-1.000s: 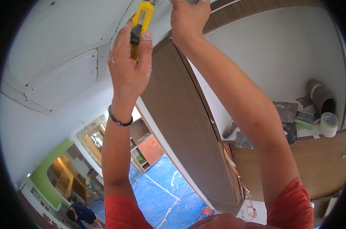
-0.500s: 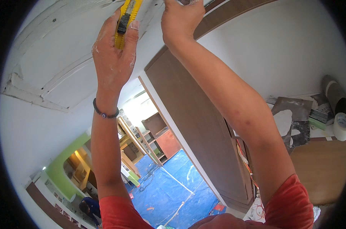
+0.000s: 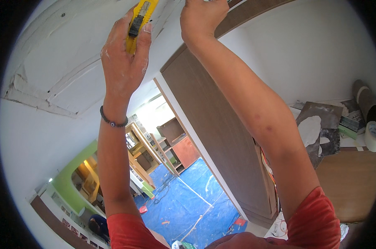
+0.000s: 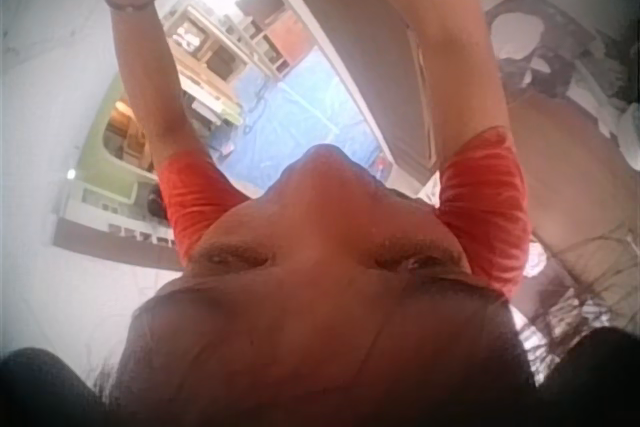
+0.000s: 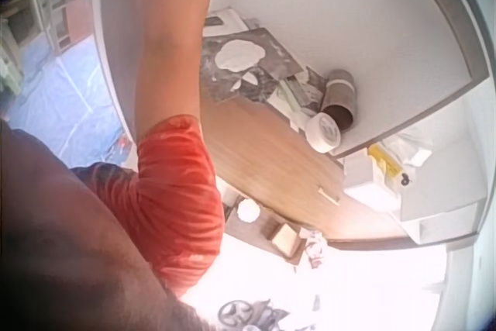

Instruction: The person applies joint compound to the ceiling using a trowel and hawk, then places and smooths joint tape over seams. They use a utility knife to trim the tape and continue applying compound to embed and finish the taped areas.

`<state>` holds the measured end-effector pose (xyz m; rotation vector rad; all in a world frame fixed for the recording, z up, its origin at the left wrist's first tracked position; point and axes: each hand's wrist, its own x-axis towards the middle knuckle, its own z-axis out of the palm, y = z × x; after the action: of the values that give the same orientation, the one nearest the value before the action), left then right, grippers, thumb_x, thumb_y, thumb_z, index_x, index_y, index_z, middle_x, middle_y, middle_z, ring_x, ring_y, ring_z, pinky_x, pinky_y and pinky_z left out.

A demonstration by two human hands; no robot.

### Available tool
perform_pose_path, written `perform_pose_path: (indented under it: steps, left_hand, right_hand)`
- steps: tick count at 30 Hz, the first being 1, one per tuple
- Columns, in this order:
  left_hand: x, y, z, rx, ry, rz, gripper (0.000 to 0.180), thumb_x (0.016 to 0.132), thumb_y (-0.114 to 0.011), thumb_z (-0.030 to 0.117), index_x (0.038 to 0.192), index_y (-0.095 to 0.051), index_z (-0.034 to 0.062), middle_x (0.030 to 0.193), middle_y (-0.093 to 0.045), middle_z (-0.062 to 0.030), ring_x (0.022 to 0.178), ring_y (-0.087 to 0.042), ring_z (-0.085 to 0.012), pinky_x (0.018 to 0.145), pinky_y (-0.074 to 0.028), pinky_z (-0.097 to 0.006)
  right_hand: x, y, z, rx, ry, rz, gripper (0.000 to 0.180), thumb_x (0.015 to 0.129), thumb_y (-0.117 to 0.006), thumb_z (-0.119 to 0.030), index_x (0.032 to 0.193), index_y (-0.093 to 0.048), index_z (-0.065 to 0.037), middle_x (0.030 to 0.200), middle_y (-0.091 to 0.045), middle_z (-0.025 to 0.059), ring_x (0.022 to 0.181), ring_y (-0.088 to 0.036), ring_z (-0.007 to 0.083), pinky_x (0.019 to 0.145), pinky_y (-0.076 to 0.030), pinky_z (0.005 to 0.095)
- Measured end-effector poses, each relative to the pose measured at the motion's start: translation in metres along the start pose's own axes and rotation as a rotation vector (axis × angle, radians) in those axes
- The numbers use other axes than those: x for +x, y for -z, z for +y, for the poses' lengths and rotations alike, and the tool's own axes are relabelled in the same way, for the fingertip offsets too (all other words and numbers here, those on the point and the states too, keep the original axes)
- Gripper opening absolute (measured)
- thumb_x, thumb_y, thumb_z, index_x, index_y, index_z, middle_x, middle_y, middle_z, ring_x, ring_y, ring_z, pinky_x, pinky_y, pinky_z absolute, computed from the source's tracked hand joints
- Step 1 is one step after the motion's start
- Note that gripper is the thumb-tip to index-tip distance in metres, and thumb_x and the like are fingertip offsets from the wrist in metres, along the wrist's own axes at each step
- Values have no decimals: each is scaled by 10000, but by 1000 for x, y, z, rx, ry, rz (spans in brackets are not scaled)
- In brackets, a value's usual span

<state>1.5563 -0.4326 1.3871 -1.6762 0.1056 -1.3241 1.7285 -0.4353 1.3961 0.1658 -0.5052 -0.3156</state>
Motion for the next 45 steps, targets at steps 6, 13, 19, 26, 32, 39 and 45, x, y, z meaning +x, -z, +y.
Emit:
perform_pose_path:
  steps: [6, 13, 19, 26, 32, 39, 45]
  left_hand:
    - [-7, 7, 0, 12, 73, -18, 518, 1040, -626, 389, 1385, -606, 3, 959, -694, -128, 778, -654, -114, 665, -535, -267]
    - [-7, 11, 0, 20, 75, -18, 496, 1042, -626, 379, 1394, -610, 30, 931, -691, -106, 738, -626, -90, 623, -510, -246]
    - [-2, -3, 15, -112, 137, -71, 425, 1062, -588, 293, 1434, -584, 87, 939, -682, -99, 745, -639, -124, 609, -524, -269]
    - [13, -29, 34, -292, 74, -9, 426, 1073, -483, 174, 1436, -459, -47, 1193, -649, -266, 1048, -663, -314, 935, -511, -394]
    - [20, -45, 33, -246, -6, 7, 427, 1085, -460, 187, 1438, -486, -52, 1307, -612, -303, 1218, -621, -412, 1038, -476, -424]
    - [27, -56, 43, -266, -18, -15, 430, 1102, -408, 210, 1453, -485, -26, 1355, -596, -294, 1257, -590, -447, 1051, -471, -442]
    - [24, -65, 46, -269, 23, -60, 439, 1106, -395, 228, 1465, -475, -12, 1357, -588, -303, 1248, -585, -467, 1043, -475, -456]
  right_hand:
    - [-1, -3, 1, 60, 9, -2, 435, 883, -805, -142, 1206, -640, 98, 1142, -709, 238, 1091, -676, 295, 979, -514, 379]
    - [3, -4, 10, 197, -58, -64, 462, 881, -816, -123, 1237, -578, 48, 1116, -661, 166, 1025, -645, 237, 920, -524, 346]
    - [11, 4, 9, 137, 0, -135, 468, 876, -821, -120, 1239, -565, 28, 1096, -642, 140, 985, -623, 202, 861, -527, 319]
    - [16, 15, 5, 160, -54, -213, 463, 880, -812, -120, 1245, -569, 26, 1082, -648, 133, 963, -620, 201, 862, -525, 326]
    - [30, 28, 8, 107, -40, -327, 376, 899, -793, -142, 1194, -641, 35, 1082, -690, 131, 1009, -637, 200, 933, -511, 335]
    - [37, 37, 13, 234, -62, -366, 313, 952, -714, -76, 1223, -648, 65, 1162, -708, 156, 1096, -644, 201, 985, -501, 311]
    - [42, 36, 14, 357, -152, -362, 289, 958, -686, -23, 1221, -644, 87, 1147, -717, 147, 1053, -662, 186, 956, -519, 294]
